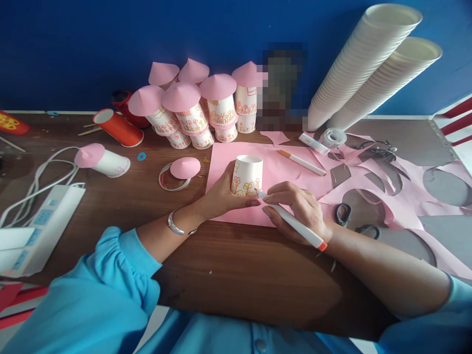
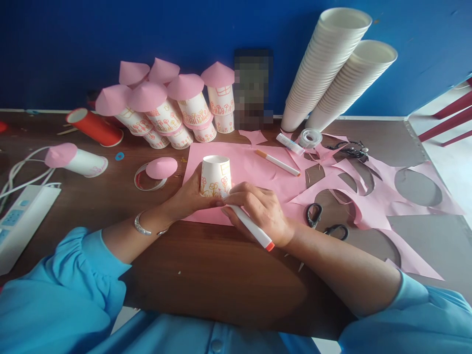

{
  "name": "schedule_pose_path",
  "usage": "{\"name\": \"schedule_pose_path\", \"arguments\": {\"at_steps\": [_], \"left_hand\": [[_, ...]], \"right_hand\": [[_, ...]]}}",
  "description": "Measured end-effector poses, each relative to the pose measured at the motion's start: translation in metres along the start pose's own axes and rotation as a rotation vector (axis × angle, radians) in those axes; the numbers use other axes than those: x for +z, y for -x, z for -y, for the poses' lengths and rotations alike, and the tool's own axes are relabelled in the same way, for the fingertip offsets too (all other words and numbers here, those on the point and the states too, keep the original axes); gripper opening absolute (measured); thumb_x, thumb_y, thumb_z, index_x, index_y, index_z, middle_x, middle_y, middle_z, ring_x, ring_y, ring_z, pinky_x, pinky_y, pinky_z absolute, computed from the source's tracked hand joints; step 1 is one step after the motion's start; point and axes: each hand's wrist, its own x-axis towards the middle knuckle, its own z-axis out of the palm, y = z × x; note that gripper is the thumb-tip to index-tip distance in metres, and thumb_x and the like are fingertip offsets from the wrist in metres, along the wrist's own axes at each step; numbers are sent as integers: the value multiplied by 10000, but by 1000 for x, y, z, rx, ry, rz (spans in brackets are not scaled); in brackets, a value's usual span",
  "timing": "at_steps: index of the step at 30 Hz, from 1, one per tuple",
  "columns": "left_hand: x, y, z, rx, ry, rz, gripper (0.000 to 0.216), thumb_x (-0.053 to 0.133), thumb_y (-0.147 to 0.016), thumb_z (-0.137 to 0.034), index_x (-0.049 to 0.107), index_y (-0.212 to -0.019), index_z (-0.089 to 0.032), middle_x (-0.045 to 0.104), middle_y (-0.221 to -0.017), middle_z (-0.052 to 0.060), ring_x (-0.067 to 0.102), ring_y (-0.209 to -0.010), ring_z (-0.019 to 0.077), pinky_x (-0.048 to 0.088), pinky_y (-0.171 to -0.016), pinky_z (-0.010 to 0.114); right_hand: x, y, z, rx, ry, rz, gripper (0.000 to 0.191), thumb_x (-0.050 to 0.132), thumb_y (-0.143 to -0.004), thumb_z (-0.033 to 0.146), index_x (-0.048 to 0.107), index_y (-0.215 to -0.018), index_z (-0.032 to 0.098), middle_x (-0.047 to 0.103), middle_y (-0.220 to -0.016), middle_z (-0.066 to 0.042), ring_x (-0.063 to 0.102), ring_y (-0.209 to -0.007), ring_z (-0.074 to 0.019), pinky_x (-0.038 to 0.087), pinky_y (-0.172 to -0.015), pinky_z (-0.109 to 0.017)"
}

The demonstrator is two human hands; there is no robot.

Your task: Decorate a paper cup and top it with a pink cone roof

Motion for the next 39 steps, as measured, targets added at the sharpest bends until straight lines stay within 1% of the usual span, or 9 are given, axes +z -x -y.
{"name": "schedule_pose_path", "arguments": {"at_steps": [5,13,18,23,27,32,39], "left_hand": [[0,0,0,-4,-2,0,932,972,-631,-461,427,-1353,-240,590,-1183,75,620,-1120,283,587,-887,416],[2,0,2,40,-42,-14,951,969,-629,-486,421,-1362,-229,585,-1216,91,614,-1125,279,585,-883,399],[2,0,4,39,-84,-36,942,963,-635,-506,433,-1362,-226,601,-1245,108,619,-1137,288,575,-889,399],[3,0,6,53,-103,-33,922,957,-652,-485,433,-1368,-232,613,-1256,112,627,-1131,286,574,-868,390],[3,1,6,46,-123,-43,919,958,-654,-473,433,-1372,-240,619,-1255,108,629,-1139,288,577,-864,390],[3,1,6,47,-105,-24,904,959,-652,-461,428,-1348,-235,618,-1245,101,630,-1135,284,576,-873,389],[1,0,8,60,-135,0,937,948,-666,-479,416,-1397,-229,627,-1257,112,639,-1111,288,579,-854,387]], "right_hand": [[1,0,0,1,3,7,161,652,-966,140,604,-1098,217,703,-860,-38,726,-728,-169,605,-611,-279],[2,0,0,9,22,1,172,654,-970,147,597,-1109,231,704,-878,-32,731,-740,-168,608,-617,-279],[3,0,0,15,35,-2,188,663,-958,138,600,-1110,228,701,-868,-31,737,-751,-175,610,-630,-282],[4,0,-1,24,34,8,220,673,-949,128,605,-1128,236,706,-878,-24,736,-754,-172,608,-635,-278],[4,-1,-1,40,31,1,207,674,-952,132,613,-1115,243,708,-882,-20,741,-761,-171,611,-635,-279],[4,-1,0,37,40,-3,196,679,-958,131,604,-1108,233,705,-885,-29,742,-765,-169,614,-637,-276],[7,0,-2,12,-2,-11,265,697,-941,118,624,-1163,245,731,-893,-20,751,-792,-174,610,-652,-268]]}}
